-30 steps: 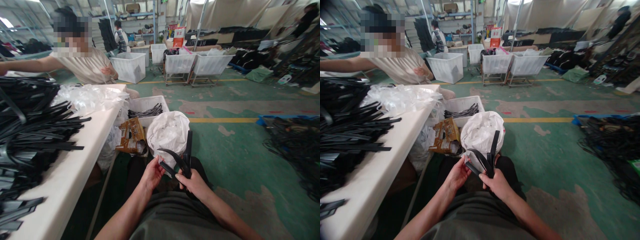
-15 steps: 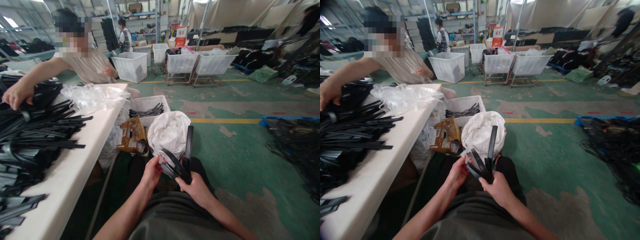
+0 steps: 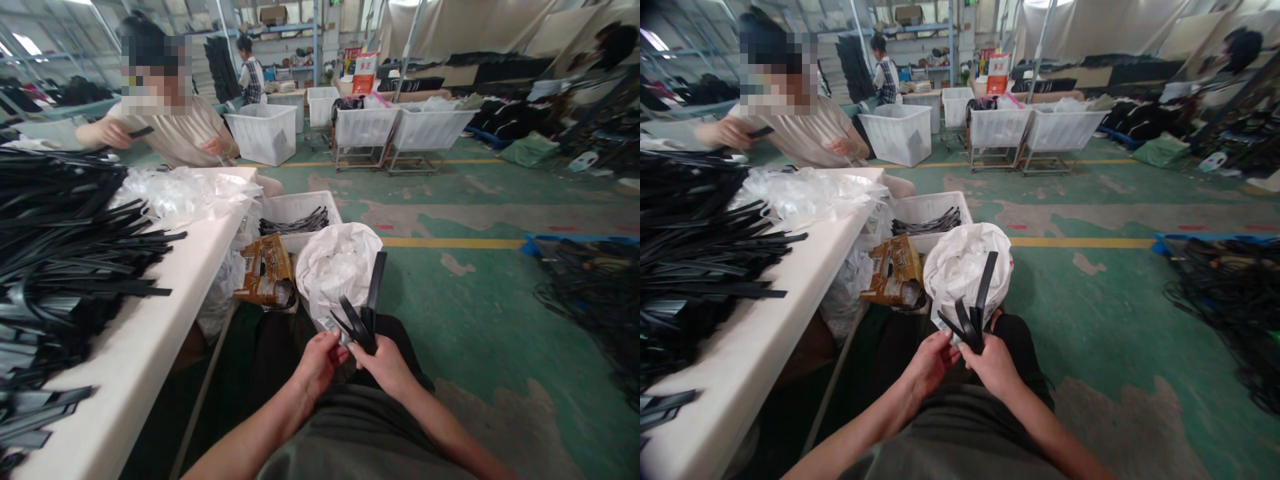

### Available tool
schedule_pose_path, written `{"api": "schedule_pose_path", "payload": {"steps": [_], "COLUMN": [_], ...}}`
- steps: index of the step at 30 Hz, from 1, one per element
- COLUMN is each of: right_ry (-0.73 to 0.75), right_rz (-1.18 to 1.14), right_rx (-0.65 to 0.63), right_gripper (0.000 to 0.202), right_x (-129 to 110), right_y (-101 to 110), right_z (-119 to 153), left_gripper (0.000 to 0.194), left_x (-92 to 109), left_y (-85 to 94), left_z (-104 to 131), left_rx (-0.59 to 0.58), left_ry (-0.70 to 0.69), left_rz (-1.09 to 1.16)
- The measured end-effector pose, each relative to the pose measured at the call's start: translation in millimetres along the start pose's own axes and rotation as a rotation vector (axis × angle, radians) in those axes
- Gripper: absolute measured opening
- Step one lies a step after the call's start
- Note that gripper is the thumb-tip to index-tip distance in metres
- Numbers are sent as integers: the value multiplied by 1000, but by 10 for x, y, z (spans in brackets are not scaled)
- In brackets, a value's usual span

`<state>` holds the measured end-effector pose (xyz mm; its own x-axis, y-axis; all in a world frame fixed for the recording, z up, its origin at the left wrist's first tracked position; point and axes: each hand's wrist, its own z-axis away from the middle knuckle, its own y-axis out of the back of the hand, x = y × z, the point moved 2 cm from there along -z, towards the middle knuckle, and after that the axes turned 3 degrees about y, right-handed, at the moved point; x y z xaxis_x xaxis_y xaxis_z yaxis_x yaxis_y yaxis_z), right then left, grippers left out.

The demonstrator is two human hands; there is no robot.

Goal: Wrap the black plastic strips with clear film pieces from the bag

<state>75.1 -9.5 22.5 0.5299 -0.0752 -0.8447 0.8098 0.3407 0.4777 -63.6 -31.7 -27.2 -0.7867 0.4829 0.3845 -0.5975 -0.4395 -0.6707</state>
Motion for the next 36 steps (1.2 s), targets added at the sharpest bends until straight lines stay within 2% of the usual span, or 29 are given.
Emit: {"api": "schedule_pose_path", "payload": {"steps": [2, 5, 7, 10, 13, 14, 18, 23, 25, 27, 29, 31, 33, 36], "right_ry": [-15, -62, -89, -94, -61, -50, -46, 13, 3, -59, -133, -166, -144, -54], "right_rz": [-54, -108, -79, 3, 34, 41, 80, 84, 42, 40, 89, 157, 216, 229], "right_rx": [-90, -305, -350, -282, -202, -184, -192, -219, -280, -326, -302, -253, -210, -149], "right_gripper": [30, 32, 31, 30, 30, 31, 31, 33, 34, 36, 36, 37, 35, 33], "right_x": [9, -9, -50, -129, -171, -175, -203, -266, -190, -45, 105, 180, 148, -4], "right_y": [58, 275, 444, 550, 459, 418, 293, 189, 250, 404, 584, 677, 623, 374], "right_z": [18, 171, 308, 429, 399, 369, 260, 176, 205, 290, 393, 458, 448, 321], "left_gripper": [29, 30, 31, 33, 34, 34, 31, 34, 33, 32, 33, 33, 33, 35], "left_x": [-50, 22, 83, 45, -79, -102, -104, -182, -153, -85, -38, -60, -138, -250], "left_y": [19, 97, 154, 167, 93, 69, 44, 42, 65, 121, 182, 207, 175, 64], "left_z": [29, 115, 208, 364, 478, 499, 499, 410, 381, 361, 347, 336, 326, 315], "left_rx": [-14, 29, 87, 105, 20, 0, 10, -91, -76, -8, 44, 46, 22, -21], "left_ry": [12, -83, -152, -94, 59, 60, -79, 45, 13, -53, -73, -6, 92, 149], "left_rz": [8, 52, 82, 92, 53, 40, 30, -32, -39, -2, 45, 62, 44, -18]}}
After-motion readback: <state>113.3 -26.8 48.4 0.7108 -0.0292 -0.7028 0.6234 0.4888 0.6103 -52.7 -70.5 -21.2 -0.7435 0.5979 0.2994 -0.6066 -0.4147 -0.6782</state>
